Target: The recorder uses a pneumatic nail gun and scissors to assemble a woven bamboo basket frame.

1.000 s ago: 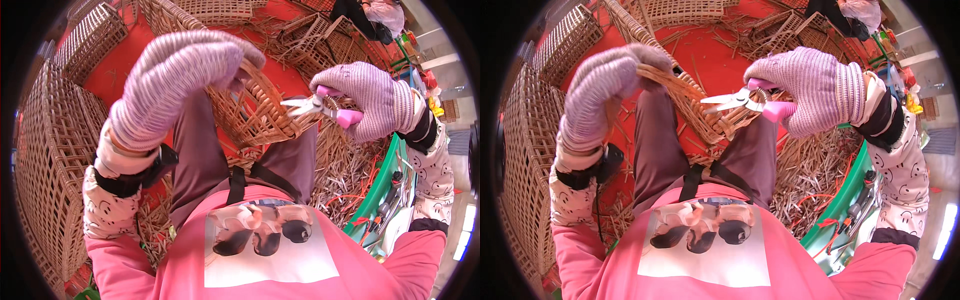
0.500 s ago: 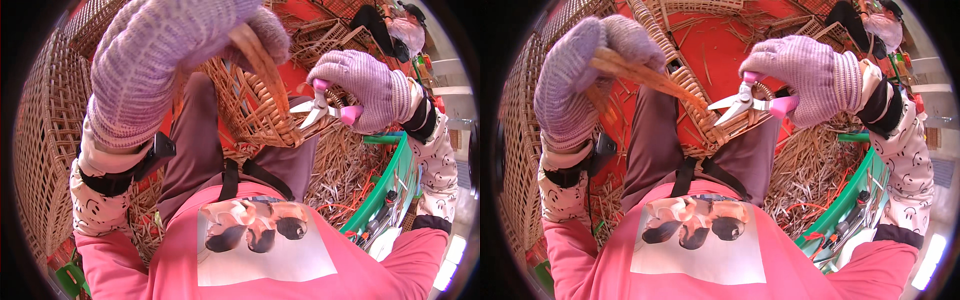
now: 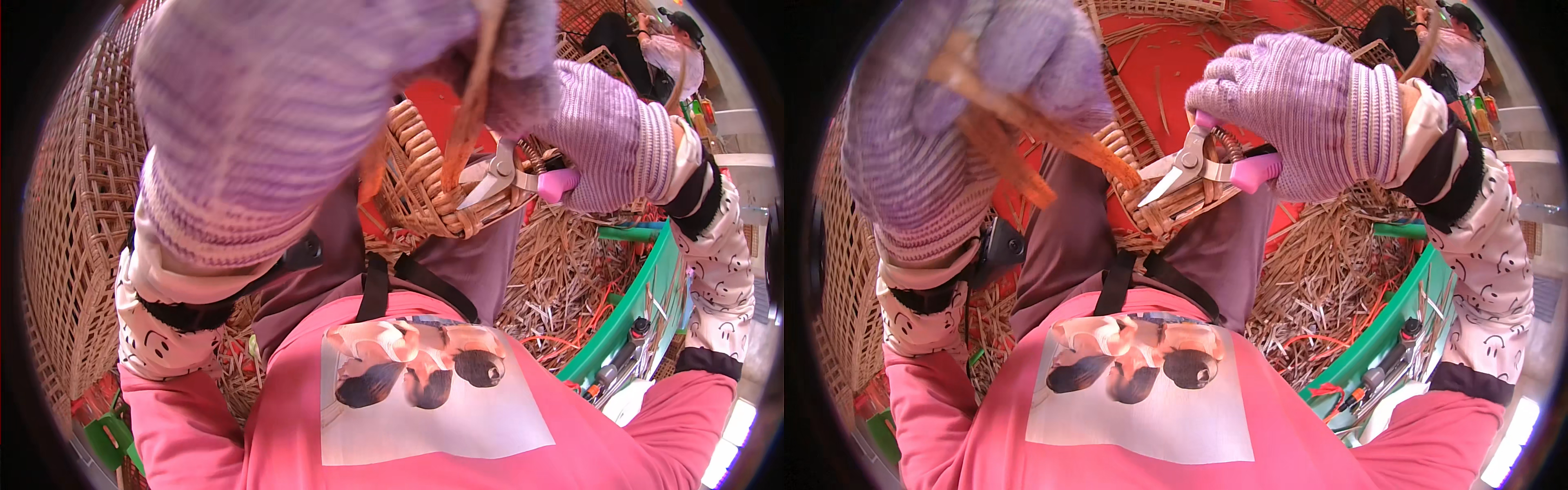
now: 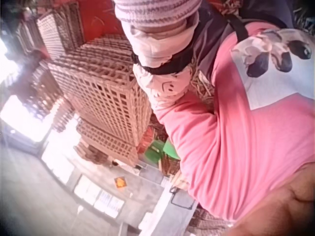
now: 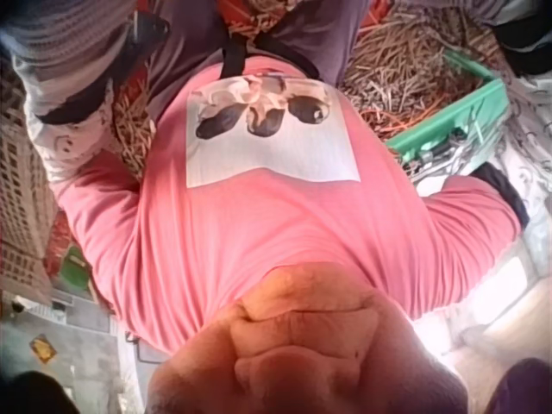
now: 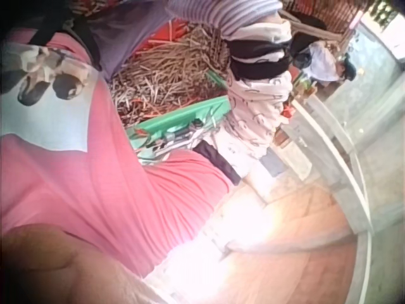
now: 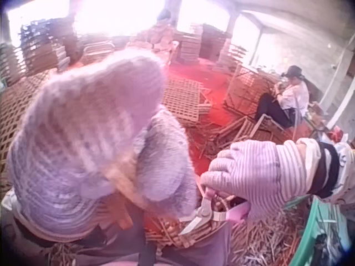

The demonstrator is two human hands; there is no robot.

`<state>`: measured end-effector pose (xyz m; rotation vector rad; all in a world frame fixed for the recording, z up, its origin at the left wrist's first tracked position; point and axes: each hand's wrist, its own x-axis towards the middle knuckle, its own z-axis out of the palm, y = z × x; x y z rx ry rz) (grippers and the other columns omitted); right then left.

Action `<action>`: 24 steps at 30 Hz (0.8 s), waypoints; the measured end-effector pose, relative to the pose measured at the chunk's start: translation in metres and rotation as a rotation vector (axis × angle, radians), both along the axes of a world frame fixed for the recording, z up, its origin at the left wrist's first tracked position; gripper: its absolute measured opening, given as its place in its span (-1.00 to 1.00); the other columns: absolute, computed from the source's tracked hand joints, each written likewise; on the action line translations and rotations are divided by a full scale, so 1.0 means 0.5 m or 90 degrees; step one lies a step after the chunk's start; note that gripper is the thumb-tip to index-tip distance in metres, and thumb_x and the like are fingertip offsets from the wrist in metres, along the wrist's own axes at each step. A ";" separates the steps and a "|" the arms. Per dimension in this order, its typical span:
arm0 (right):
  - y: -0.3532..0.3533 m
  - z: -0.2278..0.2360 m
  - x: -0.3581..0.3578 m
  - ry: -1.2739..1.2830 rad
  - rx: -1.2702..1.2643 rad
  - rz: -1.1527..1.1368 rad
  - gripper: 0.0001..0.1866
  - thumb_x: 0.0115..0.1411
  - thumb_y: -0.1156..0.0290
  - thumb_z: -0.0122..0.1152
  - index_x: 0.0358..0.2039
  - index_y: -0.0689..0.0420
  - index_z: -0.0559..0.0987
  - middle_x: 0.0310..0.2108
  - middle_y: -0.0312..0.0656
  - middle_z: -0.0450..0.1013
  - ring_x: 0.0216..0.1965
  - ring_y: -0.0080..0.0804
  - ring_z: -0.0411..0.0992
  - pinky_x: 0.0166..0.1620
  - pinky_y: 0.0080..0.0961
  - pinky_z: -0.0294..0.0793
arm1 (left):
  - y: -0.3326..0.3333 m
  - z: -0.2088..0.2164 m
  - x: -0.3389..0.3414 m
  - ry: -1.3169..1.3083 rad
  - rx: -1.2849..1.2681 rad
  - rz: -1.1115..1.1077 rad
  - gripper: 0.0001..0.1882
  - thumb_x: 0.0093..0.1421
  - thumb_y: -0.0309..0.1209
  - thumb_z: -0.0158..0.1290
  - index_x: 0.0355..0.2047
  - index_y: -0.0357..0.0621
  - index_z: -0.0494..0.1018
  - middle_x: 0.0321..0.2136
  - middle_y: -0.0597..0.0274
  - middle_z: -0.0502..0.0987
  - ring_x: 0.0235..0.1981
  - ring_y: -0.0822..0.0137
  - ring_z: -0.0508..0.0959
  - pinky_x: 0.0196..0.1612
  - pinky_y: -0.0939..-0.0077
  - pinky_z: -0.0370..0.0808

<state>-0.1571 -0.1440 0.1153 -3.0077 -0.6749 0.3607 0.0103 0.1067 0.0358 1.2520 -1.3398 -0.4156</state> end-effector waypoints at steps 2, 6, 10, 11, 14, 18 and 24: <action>0.025 0.025 -0.003 0.057 -0.118 -0.034 -0.40 -0.23 0.28 0.20 -0.07 0.18 0.44 -0.11 0.05 0.35 -0.04 0.08 0.30 0.03 -0.22 0.32 | 0.015 -0.006 -0.002 -0.067 0.012 0.052 -0.59 -0.06 -0.28 0.13 -0.22 -0.24 0.41 -0.31 0.13 0.50 -0.27 0.28 0.53 -0.13 0.40 0.47; 0.015 0.005 0.014 0.092 -0.082 -0.010 -0.29 -0.25 0.15 0.17 -0.02 0.21 0.41 -0.05 0.13 0.29 0.02 0.15 0.23 0.12 -0.16 0.19 | 0.033 -0.031 0.000 -0.132 0.032 0.163 -0.45 -0.17 -0.31 0.29 -0.16 -0.27 0.40 -0.27 0.15 0.53 -0.25 0.32 0.54 -0.10 0.46 0.48; 0.020 -0.002 0.012 -0.030 0.016 0.055 -0.61 -0.24 0.40 0.33 -0.31 0.11 0.47 -0.43 -0.08 0.43 -0.34 -0.04 0.42 -0.25 -0.23 0.41 | 0.078 -0.003 -0.003 -0.188 0.126 0.193 -0.23 -0.32 -0.37 0.37 -0.04 -0.22 0.30 -0.21 0.24 0.51 -0.18 0.36 0.52 -0.02 0.48 0.45; 0.021 0.002 0.015 -0.028 0.015 0.057 -0.61 -0.24 0.40 0.33 -0.31 0.11 0.47 -0.43 -0.08 0.43 -0.34 -0.04 0.42 -0.25 -0.23 0.41 | 0.083 0.001 -0.005 -0.017 0.233 0.260 -0.20 -0.27 -0.33 0.35 0.02 -0.17 0.25 -0.17 0.29 0.49 -0.14 0.38 0.50 -0.01 0.47 0.45; 0.028 0.017 0.021 0.031 -0.019 0.028 -0.64 -0.23 0.37 0.34 -0.35 0.11 0.49 -0.49 -0.08 0.43 -0.37 -0.04 0.43 -0.26 -0.23 0.42 | 0.063 0.029 -0.021 -0.192 0.415 0.218 -0.34 -0.01 -0.12 0.07 0.09 0.00 0.14 -0.08 0.40 0.43 -0.03 0.42 0.39 0.02 0.35 0.41; 0.033 0.004 0.057 0.057 -0.097 0.032 -0.65 -0.27 0.35 0.30 -0.40 0.12 0.47 -0.40 -0.07 0.38 -0.28 -0.02 0.37 -0.24 -0.23 0.40 | 0.089 -0.052 0.031 0.913 0.191 -0.046 -0.45 0.18 -0.04 -0.15 0.12 0.05 0.07 -0.06 0.34 0.42 -0.06 0.42 0.41 0.03 0.21 0.40; 0.049 0.064 0.054 0.374 -0.065 -0.195 -0.67 -0.30 0.36 0.28 -0.45 0.17 0.45 -0.59 -0.09 0.38 -0.52 -0.12 0.41 -0.42 -0.36 0.42 | -0.015 0.067 -0.016 0.583 -0.015 -0.094 -0.60 0.17 -0.04 -0.08 -0.18 -0.08 0.27 -0.35 0.18 0.44 -0.32 0.26 0.48 -0.23 0.24 0.47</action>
